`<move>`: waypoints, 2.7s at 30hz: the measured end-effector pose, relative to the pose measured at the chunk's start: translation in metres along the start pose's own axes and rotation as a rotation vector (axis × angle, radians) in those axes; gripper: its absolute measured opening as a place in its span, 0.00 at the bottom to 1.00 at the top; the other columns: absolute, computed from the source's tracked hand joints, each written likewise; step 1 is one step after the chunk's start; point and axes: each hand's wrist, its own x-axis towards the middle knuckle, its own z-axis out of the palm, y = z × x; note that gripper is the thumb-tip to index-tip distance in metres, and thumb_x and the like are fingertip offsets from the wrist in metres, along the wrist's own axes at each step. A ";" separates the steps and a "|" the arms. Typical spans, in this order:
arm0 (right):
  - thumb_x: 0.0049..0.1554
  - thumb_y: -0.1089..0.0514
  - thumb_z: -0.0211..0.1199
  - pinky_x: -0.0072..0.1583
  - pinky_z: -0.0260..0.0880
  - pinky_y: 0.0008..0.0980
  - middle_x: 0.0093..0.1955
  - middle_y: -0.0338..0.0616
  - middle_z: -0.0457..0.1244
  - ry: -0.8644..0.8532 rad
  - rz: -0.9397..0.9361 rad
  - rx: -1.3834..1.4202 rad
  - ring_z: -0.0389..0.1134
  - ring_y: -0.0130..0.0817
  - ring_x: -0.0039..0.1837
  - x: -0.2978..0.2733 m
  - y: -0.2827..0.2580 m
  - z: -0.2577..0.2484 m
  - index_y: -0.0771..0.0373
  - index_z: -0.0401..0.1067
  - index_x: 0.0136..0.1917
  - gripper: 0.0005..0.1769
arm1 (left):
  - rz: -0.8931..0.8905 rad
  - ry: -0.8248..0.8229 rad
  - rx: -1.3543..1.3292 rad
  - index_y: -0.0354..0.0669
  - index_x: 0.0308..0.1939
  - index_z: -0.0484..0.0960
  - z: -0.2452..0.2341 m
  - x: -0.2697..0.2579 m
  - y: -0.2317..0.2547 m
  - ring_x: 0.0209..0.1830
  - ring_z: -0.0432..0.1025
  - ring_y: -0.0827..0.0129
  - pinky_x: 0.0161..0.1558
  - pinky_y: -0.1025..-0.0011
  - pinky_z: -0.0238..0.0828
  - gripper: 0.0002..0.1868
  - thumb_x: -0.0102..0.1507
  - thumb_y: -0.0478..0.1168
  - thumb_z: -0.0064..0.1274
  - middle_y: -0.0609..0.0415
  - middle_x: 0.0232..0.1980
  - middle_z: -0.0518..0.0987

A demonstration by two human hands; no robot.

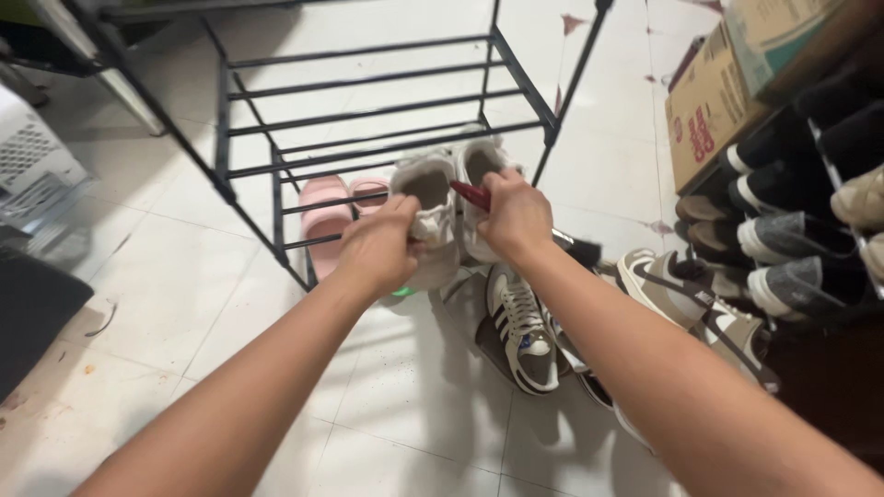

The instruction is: The person uses a brush to clean various pairs of shoes and slippers on a multi-tiered metal shoe rack. They remove each pair, brush the soles and uppers, and place them back on the rack or on the floor. The person also brushes a pair of shoes wrapped in a plastic bag.

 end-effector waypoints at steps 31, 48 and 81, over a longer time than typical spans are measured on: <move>0.45 0.71 0.61 0.59 0.69 0.44 0.64 0.45 0.63 -0.875 -0.778 0.624 0.67 0.52 0.61 -0.274 -0.397 0.132 0.52 0.72 0.66 0.35 | -1.042 -0.468 0.028 0.58 0.70 0.69 -0.098 -0.464 -0.266 0.65 0.74 0.61 0.63 0.65 0.72 0.43 0.52 0.54 0.68 0.54 0.62 0.80; 0.55 0.45 0.70 0.51 0.71 0.44 0.41 0.46 0.69 -0.806 -0.811 0.373 0.71 0.47 0.49 -0.156 -0.302 0.074 0.56 0.76 0.47 0.15 | -0.806 -0.414 0.177 0.55 0.63 0.77 -0.127 -0.267 -0.194 0.68 0.69 0.62 0.76 0.29 0.16 0.27 0.65 0.60 0.52 0.56 0.61 0.80; 0.57 0.47 0.67 0.40 0.65 0.24 0.38 0.33 0.67 -0.676 0.498 1.062 0.66 0.22 0.38 -0.004 0.008 0.115 0.58 0.75 0.49 0.14 | -0.571 -0.192 -0.255 0.59 0.76 0.54 0.157 0.011 -0.127 0.71 0.63 0.45 0.69 0.56 0.60 0.41 0.63 0.55 0.56 0.38 0.72 0.64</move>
